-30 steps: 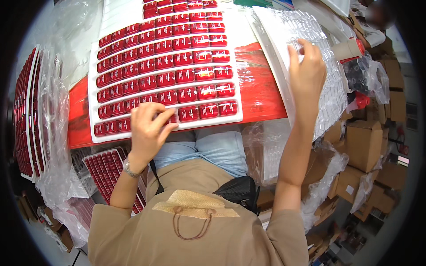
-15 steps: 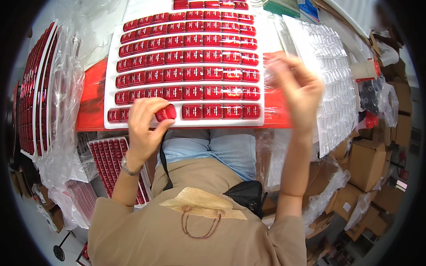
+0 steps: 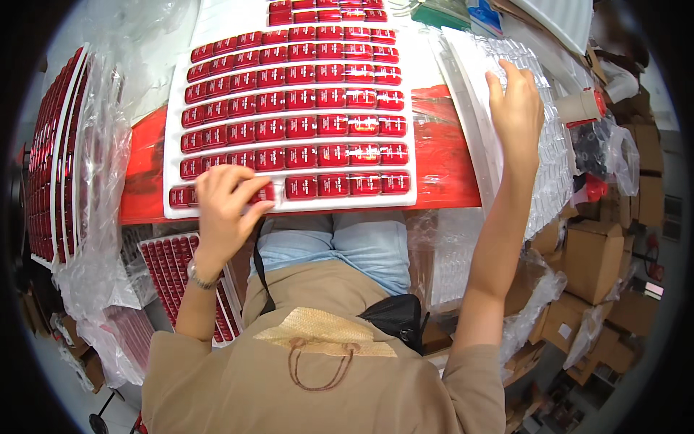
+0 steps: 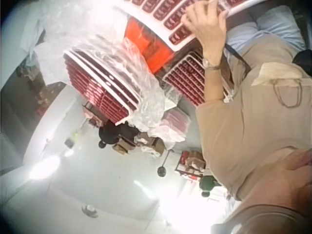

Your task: Inspecting and organizing red components into plastic trays at a factory workstation.

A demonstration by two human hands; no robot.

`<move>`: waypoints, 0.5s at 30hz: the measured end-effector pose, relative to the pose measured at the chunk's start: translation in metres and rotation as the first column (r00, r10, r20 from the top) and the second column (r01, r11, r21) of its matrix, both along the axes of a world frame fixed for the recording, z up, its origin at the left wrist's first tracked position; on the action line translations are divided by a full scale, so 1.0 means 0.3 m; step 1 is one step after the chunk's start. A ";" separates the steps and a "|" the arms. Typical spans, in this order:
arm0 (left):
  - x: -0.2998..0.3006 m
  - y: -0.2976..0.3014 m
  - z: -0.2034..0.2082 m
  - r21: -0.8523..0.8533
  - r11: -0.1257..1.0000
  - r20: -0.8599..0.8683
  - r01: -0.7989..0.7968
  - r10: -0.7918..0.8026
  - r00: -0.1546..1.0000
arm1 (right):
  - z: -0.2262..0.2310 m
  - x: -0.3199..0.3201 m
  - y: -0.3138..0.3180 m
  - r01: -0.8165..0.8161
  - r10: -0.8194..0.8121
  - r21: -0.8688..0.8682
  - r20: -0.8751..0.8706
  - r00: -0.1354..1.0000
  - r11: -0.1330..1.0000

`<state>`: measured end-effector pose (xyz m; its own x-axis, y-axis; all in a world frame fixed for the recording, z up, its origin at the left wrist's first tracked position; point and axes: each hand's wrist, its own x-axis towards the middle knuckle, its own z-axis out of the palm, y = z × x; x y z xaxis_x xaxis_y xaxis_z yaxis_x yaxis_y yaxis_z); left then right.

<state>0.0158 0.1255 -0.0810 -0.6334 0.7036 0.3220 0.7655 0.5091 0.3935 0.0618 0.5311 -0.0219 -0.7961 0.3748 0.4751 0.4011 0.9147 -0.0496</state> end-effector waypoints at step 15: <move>-0.150 -0.071 -0.013 -0.014 0.996 0.015 -0.086 0.086 0.996 | -0.082 -0.076 -0.139 -0.336 0.177 -0.597 -0.310 0.934 0.728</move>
